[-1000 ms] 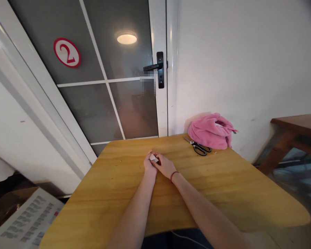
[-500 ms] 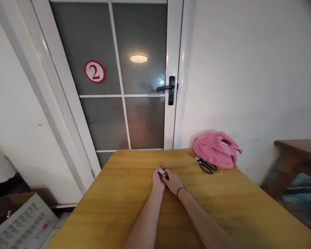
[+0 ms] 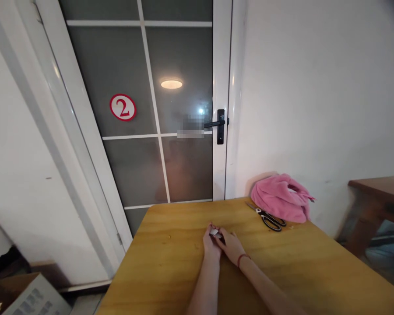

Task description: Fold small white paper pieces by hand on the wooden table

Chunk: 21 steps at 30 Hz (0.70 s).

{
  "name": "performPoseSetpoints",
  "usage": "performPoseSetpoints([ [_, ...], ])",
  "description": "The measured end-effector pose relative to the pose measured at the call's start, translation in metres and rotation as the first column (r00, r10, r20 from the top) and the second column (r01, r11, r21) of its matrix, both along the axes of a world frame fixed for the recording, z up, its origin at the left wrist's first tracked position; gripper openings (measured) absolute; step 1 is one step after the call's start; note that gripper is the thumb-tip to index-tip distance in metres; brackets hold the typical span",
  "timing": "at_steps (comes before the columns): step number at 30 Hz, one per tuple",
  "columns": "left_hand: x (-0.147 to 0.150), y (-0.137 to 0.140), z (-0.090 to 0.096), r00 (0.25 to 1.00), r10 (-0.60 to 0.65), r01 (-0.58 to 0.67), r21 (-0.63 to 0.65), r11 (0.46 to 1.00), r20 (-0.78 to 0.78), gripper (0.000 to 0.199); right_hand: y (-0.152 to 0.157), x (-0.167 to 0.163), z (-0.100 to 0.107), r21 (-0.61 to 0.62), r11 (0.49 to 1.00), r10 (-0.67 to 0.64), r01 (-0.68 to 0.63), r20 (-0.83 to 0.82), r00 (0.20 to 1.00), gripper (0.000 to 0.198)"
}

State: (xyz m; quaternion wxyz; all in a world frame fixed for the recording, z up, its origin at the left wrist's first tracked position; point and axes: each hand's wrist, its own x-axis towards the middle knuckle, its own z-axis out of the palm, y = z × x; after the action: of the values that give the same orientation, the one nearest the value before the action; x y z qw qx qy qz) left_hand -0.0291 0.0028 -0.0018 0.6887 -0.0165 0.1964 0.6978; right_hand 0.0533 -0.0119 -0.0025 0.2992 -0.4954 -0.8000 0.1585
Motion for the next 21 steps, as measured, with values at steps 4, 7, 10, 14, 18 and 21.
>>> performPoseSetpoints([
  [4,-0.001,0.002,0.001,0.999,0.025,-0.025,-0.007,1.000,0.026,0.022,0.001,0.001,-0.002,-0.004,1.000,0.004,-0.004,-0.050,0.999,0.021],
  [7,-0.007,0.005,-0.001,0.999,0.046,-0.046,-0.005,0.999,0.024,0.025,-0.001,0.000,0.000,-0.016,1.000,0.014,-0.016,-0.107,0.994,0.021],
  [10,-0.012,0.005,-0.002,0.999,0.031,-0.030,-0.047,0.998,0.020,0.024,-0.004,0.000,0.003,-0.020,0.999,0.024,-0.028,-0.156,0.988,0.022],
  [14,-0.014,0.004,-0.001,0.999,0.049,-0.049,0.009,0.999,0.019,0.026,-0.006,0.000,0.005,-0.007,1.000,0.012,-0.014,-0.170,0.985,0.019],
  [18,-0.012,0.004,-0.003,0.997,0.058,-0.055,0.071,0.996,-0.047,0.032,-0.009,-0.001,0.009,-0.016,1.000,0.004,-0.007,-0.162,0.987,0.018],
  [21,-0.012,0.005,-0.004,0.997,0.044,-0.039,0.076,0.996,-0.064,0.036,-0.011,-0.002,0.012,-0.018,0.999,0.031,-0.033,-0.114,0.993,0.019],
])
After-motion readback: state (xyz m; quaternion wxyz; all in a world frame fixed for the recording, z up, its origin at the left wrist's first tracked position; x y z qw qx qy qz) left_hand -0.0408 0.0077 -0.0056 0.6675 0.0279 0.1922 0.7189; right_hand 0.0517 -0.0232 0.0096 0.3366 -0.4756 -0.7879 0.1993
